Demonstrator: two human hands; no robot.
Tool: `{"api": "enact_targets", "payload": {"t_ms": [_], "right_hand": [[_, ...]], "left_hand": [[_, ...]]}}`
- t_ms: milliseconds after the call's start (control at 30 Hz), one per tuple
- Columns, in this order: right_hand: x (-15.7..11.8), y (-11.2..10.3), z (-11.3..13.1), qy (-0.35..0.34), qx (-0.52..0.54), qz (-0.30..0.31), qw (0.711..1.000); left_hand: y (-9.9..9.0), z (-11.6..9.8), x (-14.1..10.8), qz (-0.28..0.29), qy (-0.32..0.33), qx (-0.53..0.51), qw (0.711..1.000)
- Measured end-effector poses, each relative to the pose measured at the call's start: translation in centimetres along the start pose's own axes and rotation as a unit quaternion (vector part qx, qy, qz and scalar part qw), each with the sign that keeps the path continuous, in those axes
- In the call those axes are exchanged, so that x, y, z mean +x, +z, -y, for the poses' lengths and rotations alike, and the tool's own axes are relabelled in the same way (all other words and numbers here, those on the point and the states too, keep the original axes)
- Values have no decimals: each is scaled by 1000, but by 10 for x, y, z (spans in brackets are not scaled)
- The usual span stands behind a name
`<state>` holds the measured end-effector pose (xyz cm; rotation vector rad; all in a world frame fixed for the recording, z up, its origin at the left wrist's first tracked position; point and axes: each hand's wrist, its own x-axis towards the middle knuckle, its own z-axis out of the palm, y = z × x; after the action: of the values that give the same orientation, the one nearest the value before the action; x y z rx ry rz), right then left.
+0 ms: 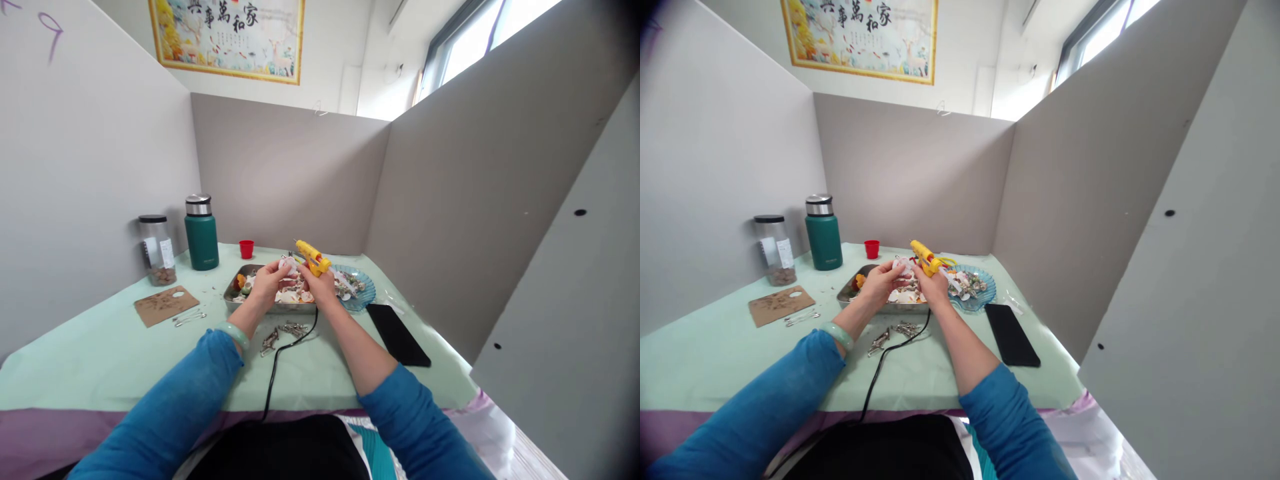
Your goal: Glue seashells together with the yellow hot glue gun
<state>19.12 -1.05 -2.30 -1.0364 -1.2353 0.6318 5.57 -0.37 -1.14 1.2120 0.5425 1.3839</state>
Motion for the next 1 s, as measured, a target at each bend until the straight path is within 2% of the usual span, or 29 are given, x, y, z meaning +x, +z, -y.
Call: {"api": "enact_targets", "payload": {"t_ms": [400, 700, 1000], "right_hand": [[1, 3, 1, 26, 26, 5, 999], [1, 4, 1, 23, 53, -17, 998], [-1, 4, 6, 14, 54, -9, 998]], "left_hand": [[1, -2, -1, 2, -6, 11, 1000], [1, -2, -1, -5, -7, 30, 1000], [4, -5, -3, -18, -2, 47, 999]]}}
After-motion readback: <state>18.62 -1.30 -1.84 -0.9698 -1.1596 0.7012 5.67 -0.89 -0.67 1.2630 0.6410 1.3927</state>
